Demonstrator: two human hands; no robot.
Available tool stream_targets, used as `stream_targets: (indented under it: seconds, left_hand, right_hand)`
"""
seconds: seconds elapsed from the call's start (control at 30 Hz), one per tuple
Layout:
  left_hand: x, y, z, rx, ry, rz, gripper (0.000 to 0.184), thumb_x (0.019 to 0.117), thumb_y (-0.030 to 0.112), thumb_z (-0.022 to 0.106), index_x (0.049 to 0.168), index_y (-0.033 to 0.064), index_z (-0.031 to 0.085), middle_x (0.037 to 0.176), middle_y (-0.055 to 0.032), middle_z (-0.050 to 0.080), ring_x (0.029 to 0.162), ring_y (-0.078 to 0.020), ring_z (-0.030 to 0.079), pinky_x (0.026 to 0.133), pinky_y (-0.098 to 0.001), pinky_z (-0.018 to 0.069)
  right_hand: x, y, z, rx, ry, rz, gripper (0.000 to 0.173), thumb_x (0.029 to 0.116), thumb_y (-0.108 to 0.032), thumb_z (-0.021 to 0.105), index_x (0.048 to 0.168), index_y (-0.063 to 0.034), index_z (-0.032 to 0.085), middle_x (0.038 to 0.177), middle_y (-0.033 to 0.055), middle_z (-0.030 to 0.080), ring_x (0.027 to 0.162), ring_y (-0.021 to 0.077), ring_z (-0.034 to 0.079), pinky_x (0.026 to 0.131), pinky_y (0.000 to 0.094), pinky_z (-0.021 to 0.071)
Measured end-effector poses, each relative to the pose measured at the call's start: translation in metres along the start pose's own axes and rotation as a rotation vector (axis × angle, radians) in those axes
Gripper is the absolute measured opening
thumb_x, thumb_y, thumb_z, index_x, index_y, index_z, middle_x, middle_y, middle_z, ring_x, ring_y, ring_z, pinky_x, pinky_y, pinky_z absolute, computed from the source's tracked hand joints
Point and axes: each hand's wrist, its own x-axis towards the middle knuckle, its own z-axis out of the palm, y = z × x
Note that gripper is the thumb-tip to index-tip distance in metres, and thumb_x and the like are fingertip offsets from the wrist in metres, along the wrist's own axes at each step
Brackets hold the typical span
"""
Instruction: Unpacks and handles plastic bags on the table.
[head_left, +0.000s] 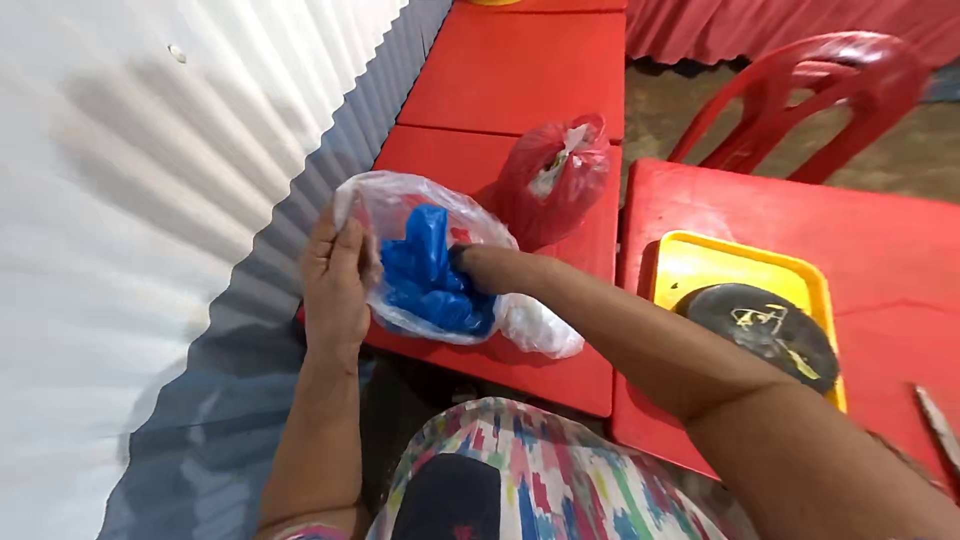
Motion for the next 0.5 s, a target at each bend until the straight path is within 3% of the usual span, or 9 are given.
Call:
stream_targets:
  seconds: [0.13,0.17,0.2,0.23,0.27,0.33,0.37,0.43,0.5]
  left_hand:
    - [0.003,0.013,-0.004,0.487,-0.029,0.255,0.041,0.1078,0.011,0.045,0.148,0.0129,0.052,0.081,-0.0009,0.059,0.054,-0.0045,0.05,0.047,-0.0188,0.0442]
    - [0.003,0.02,-0.005,0.733,0.023,0.322,0.045,0.1039,0.011,0.05,0.149,0.0085,0.049,0.096,-0.006,0.065,0.069,-0.0081,0.058,0.06,-0.0253,0.0504]
    - [-0.002,0.03,-0.002,0.907,0.03,0.376,0.053,0.0999,0.012,0.054,0.151,0.0031,0.043,0.124,-0.0143,0.062,0.099,-0.017,0.062,0.083,-0.0379,0.0533]
    - [-0.009,0.038,0.008,0.974,0.004,0.472,0.057,0.0976,0.015,0.055,0.151,-0.0012,0.04,0.145,-0.023,0.049,0.128,-0.028,0.053,0.105,-0.0492,0.0438]
    - [-0.016,0.042,0.021,0.942,-0.044,0.598,0.051,0.0975,0.016,0.055,0.144,-0.0025,0.046,0.153,-0.0271,0.04,0.141,-0.0351,0.041,0.116,-0.0532,0.0326]
    - [-0.018,0.027,0.053,0.835,-0.177,0.749,0.026,0.0945,0.013,0.061,0.116,0.0009,0.068,0.139,-0.0241,0.055,0.133,-0.0362,0.05,0.113,-0.0509,0.038]
    - [-0.011,0.012,0.061,0.884,-0.302,0.702,0.025,0.093,0.015,0.065,0.113,0.0029,0.072,0.134,-0.0215,0.061,0.129,-0.036,0.056,0.112,-0.0517,0.0412]
    - [0.004,-0.025,0.052,1.111,-0.613,0.451,0.036,0.0942,0.03,0.069,0.119,0.004,0.071,0.138,-0.0237,0.058,0.133,-0.0432,0.052,0.115,-0.0626,0.0341]
    - [0.015,-0.051,0.031,1.268,-0.852,0.182,0.041,0.0977,0.044,0.066,0.097,0.0038,0.076,0.11,-0.0216,0.07,0.111,-0.0451,0.064,0.108,-0.0742,0.0322]
  right_hand:
    - [-0.006,0.032,-0.016,0.01,0.026,0.363,0.02,0.0945,-0.002,0.064,0.11,0.0098,0.068,0.118,0.0322,0.065,0.114,0.0524,0.061,0.09,0.0731,0.0473]
    - [-0.006,0.036,-0.032,0.029,0.113,0.358,0.022,0.0936,-0.004,0.066,0.109,0.0114,0.068,0.116,0.0342,0.065,0.113,0.054,0.061,0.089,0.0744,0.0467]
    - [-0.007,0.038,-0.042,0.045,0.186,0.322,0.025,0.0923,-0.008,0.069,0.108,0.0119,0.068,0.115,0.0346,0.065,0.112,0.0538,0.062,0.09,0.0741,0.047]
    - [-0.006,0.036,-0.046,0.069,0.215,0.286,0.03,0.0912,-0.013,0.073,0.107,0.0121,0.068,0.116,0.034,0.063,0.112,0.0526,0.061,0.091,0.0729,0.0476]
    - [-0.005,0.035,-0.044,0.094,0.226,0.238,0.037,0.0896,-0.021,0.077,0.104,0.0116,0.068,0.113,0.0329,0.064,0.111,0.0509,0.062,0.091,0.0711,0.048]
    - [-0.002,0.034,-0.04,0.162,0.286,0.141,0.04,0.0882,-0.027,0.079,0.101,0.01,0.069,0.106,0.0305,0.067,0.105,0.0479,0.065,0.091,0.0681,0.0495]
    - [-0.001,0.034,-0.044,0.204,0.33,0.118,0.037,0.089,-0.025,0.078,0.102,0.0095,0.07,0.106,0.03,0.068,0.106,0.0468,0.065,0.093,0.0667,0.0491]
    - [-0.002,0.039,-0.048,0.232,0.405,0.098,0.031,0.088,-0.018,0.077,0.101,0.0091,0.071,0.109,0.0296,0.067,0.108,0.0456,0.064,0.095,0.0646,0.0486]
    - [-0.005,0.052,-0.051,0.234,0.416,0.108,0.021,0.0884,-0.009,0.073,0.1,0.0086,0.072,0.111,0.0292,0.067,0.111,0.0454,0.062,0.098,0.0643,0.0465]
